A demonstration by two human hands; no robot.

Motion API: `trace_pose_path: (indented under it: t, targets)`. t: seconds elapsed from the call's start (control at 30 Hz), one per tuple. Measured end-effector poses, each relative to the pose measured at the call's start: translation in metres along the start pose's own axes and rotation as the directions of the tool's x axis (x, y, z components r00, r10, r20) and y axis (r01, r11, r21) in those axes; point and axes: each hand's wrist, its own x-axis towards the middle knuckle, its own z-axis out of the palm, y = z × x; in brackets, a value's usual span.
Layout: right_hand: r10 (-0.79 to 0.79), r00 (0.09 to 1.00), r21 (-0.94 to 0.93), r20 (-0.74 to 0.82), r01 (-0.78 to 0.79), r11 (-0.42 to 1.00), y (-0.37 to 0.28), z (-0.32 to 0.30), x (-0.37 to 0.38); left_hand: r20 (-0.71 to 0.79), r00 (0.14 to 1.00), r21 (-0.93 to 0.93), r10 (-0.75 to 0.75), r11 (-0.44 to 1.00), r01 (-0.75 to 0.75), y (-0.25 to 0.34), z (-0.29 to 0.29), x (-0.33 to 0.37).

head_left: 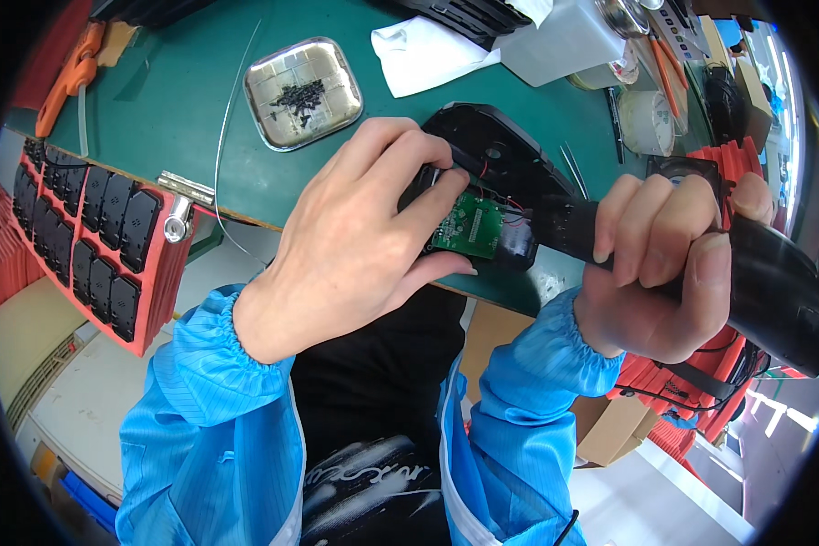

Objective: Assembling a small electronic device by placing a circuit board into a plastic housing and securing it with a power screwdriver.

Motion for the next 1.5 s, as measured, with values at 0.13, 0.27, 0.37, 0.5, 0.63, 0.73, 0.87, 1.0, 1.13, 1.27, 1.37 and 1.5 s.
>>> trace_pose_path:
  t: [0.13,0.27,0.37,0.5,0.63,0.73,0.87,1.0,1.13,1.27,1.37,1.5]
  targets:
    - [0.01,0.997,0.062,-0.074,-0.005,0.998,-0.016,0.008,-0.001,-0.02,1.0,-0.019,0.013,1.0,-0.013,-0.001,0.001,0.0]
    - [-0.067,0.989,0.271,-0.134,0.102,0.957,-0.036,0.015,0.019,-0.039,0.999,-0.021,0.019,1.0,-0.02,0.0,0.002,0.0]
    - [-0.104,0.992,0.375,-0.073,0.124,0.919,-0.01,0.038,0.038,-0.04,0.998,-0.031,0.041,0.999,-0.042,-0.001,0.004,-0.001]
    - [-0.112,0.993,0.417,0.034,0.088,0.904,0.017,0.062,0.056,-0.059,0.996,0.018,0.064,0.998,-0.063,-0.006,0.006,-0.005]
    - [-0.076,0.981,0.38,0.178,0.002,0.925,0.038,0.08,0.068,-0.074,0.993,0.116,0.097,0.989,-0.088,-0.006,0.005,-0.008]
    - [-0.04,0.96,0.331,0.276,-0.057,0.942,0.047,0.087,0.071,-0.057,0.993,0.097,0.102,0.991,-0.096,-0.006,0.003,-0.008]
    - [0.013,0.965,0.295,0.263,-0.093,0.951,0.056,0.107,0.068,-0.069,0.991,0.05,0.111,0.993,-0.107,-0.007,0.002,-0.008]
    - [0.082,0.983,0.248,0.162,-0.121,0.961,0.061,0.115,0.07,-0.026,0.995,0.048,0.097,0.994,-0.096,-0.007,0.001,-0.009]
    - [-0.017,0.956,0.253,0.293,-0.06,0.966,0.064,0.098,0.079,-0.026,0.994,0.076,0.104,0.992,-0.102,-0.008,0.002,-0.009]
    - [-0.024,0.943,0.185,0.333,-0.041,0.982,0.052,0.084,0.079,-0.052,0.991,0.093,0.122,0.989,-0.117,-0.008,0.004,-0.008]
    - [-0.033,0.967,0.19,0.251,-0.016,0.982,0.037,0.082,0.071,-0.083,0.992,0.028,0.096,0.995,-0.094,-0.009,0.004,-0.011]
    - [-0.117,0.993,0.335,-0.019,0.116,0.935,0.002,0.075,0.05,-0.247,0.967,-0.192,0.063,0.975,-0.112,-0.007,0.001,-0.003]
